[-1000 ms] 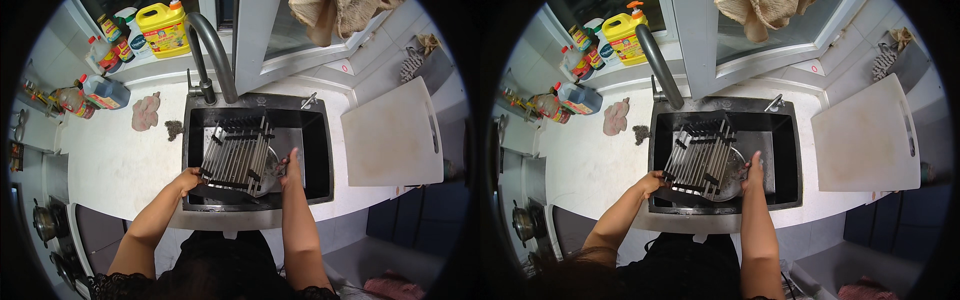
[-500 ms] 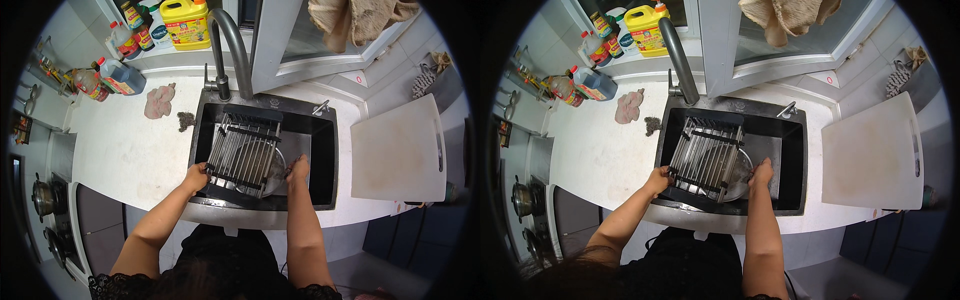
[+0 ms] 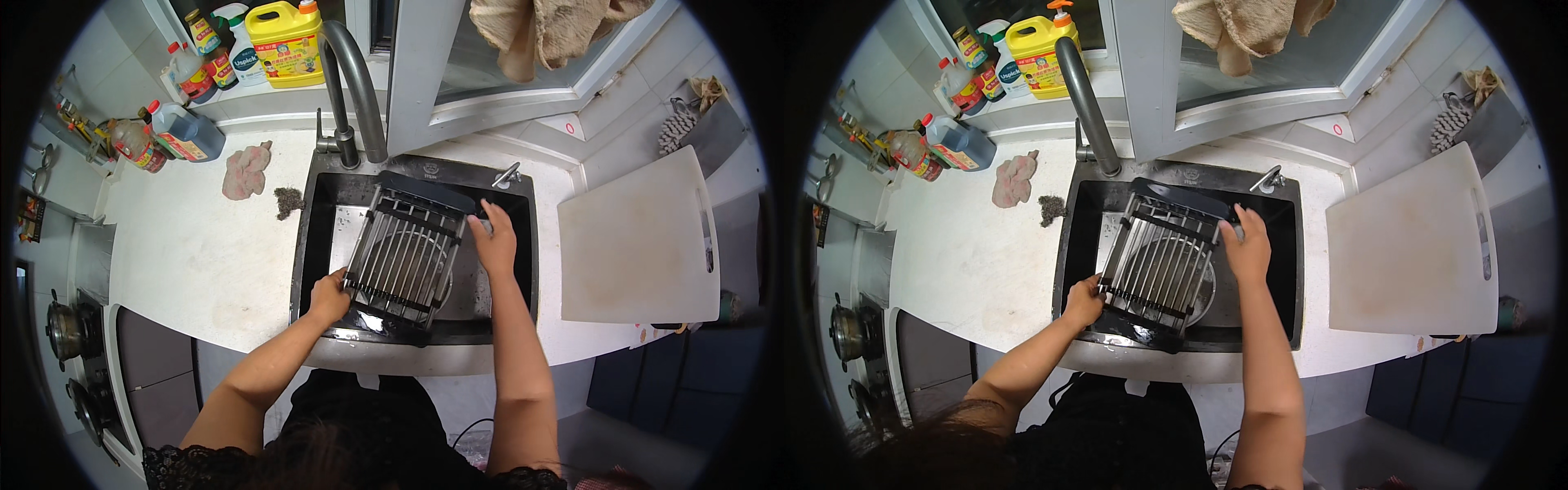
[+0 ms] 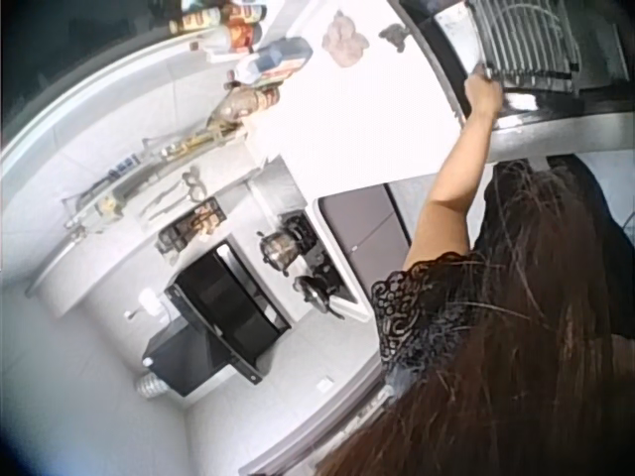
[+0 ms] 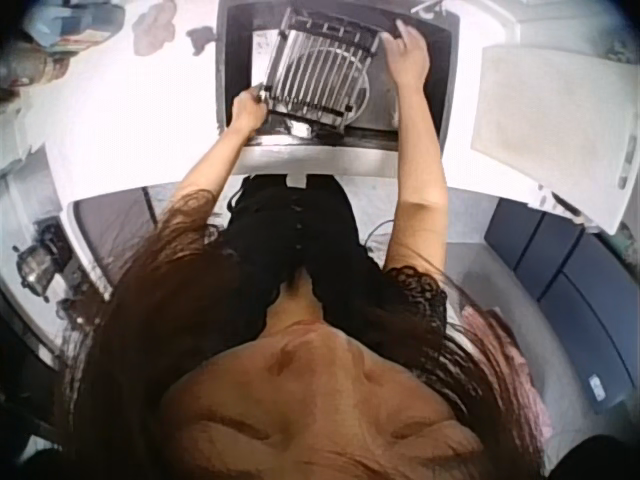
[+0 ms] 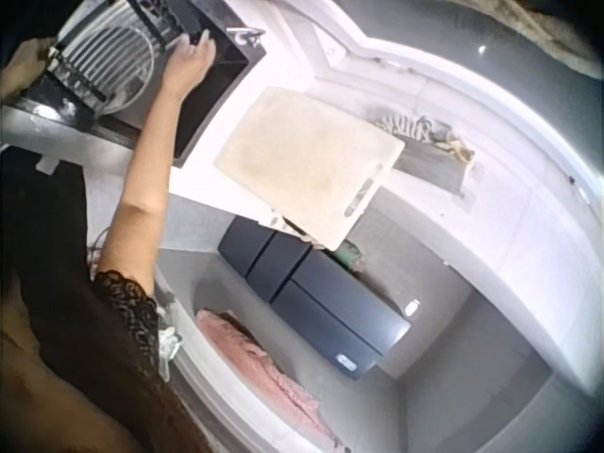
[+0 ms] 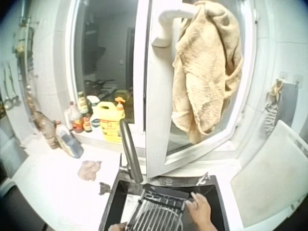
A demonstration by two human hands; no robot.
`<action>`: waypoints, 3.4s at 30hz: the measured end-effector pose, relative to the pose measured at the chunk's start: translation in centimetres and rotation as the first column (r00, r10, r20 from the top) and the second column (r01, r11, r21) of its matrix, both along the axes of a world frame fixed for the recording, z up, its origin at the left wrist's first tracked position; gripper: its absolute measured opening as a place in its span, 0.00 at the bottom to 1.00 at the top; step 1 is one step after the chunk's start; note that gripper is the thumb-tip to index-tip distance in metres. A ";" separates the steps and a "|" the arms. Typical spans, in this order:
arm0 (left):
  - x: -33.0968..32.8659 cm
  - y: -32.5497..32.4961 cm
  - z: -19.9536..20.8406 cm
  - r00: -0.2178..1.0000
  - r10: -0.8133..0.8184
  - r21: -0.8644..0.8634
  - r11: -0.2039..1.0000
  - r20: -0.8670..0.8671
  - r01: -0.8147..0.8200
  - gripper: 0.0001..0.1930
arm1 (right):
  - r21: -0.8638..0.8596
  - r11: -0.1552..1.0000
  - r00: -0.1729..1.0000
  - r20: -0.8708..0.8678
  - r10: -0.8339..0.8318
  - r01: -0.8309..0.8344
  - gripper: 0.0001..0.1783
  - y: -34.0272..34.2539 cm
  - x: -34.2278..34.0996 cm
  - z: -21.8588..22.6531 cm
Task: The person washes a black dish rack and a metal bowl in a kitchen sink using a sponge and running water. They scrub the rack and bowl thoroughly, rinse them, and then clean the sink basin with the sponge.
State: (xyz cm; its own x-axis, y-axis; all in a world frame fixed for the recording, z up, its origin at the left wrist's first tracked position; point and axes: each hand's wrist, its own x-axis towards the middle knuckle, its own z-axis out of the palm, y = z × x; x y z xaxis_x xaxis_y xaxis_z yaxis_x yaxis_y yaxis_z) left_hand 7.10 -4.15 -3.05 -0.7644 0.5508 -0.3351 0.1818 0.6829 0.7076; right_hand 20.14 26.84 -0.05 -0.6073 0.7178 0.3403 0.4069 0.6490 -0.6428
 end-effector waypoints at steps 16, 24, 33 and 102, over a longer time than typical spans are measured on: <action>-3.3 0.5 3.3 0.834 0.353 0.347 0.787 0.425 -0.510 0.40 | 0.121 0.992 0.914 0.394 -0.091 0.047 0.16 -3.7 1.8 7.5; -6.0 0.1 1.4 0.857 0.420 0.349 0.788 0.300 -0.508 0.17 | 0.074 0.921 0.856 0.347 -0.383 0.382 0.18 -4.0 6.7 3.4; -7.4 0.8 4.4 0.937 0.220 0.738 0.577 0.271 -0.350 0.17 | -0.017 0.923 0.920 0.080 -0.383 0.385 0.20 -4.7 8.9 3.3; 25.4 18.1 1.6 -0.259 0.061 -0.237 0.637 0.964 -0.733 0.08 | -0.701 0.667 0.909 0.407 0.085 0.251 0.30 10.9 16.3 -1.6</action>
State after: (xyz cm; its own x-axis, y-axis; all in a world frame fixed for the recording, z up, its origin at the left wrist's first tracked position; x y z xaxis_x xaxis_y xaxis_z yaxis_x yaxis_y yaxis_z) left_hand 32.51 13.96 -1.45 0.0049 0.5618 -0.8273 -0.9926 -0.0975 -0.0721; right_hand 36.40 37.72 -1.65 -0.4847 0.6789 -0.5515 0.7461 -0.0081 -0.6658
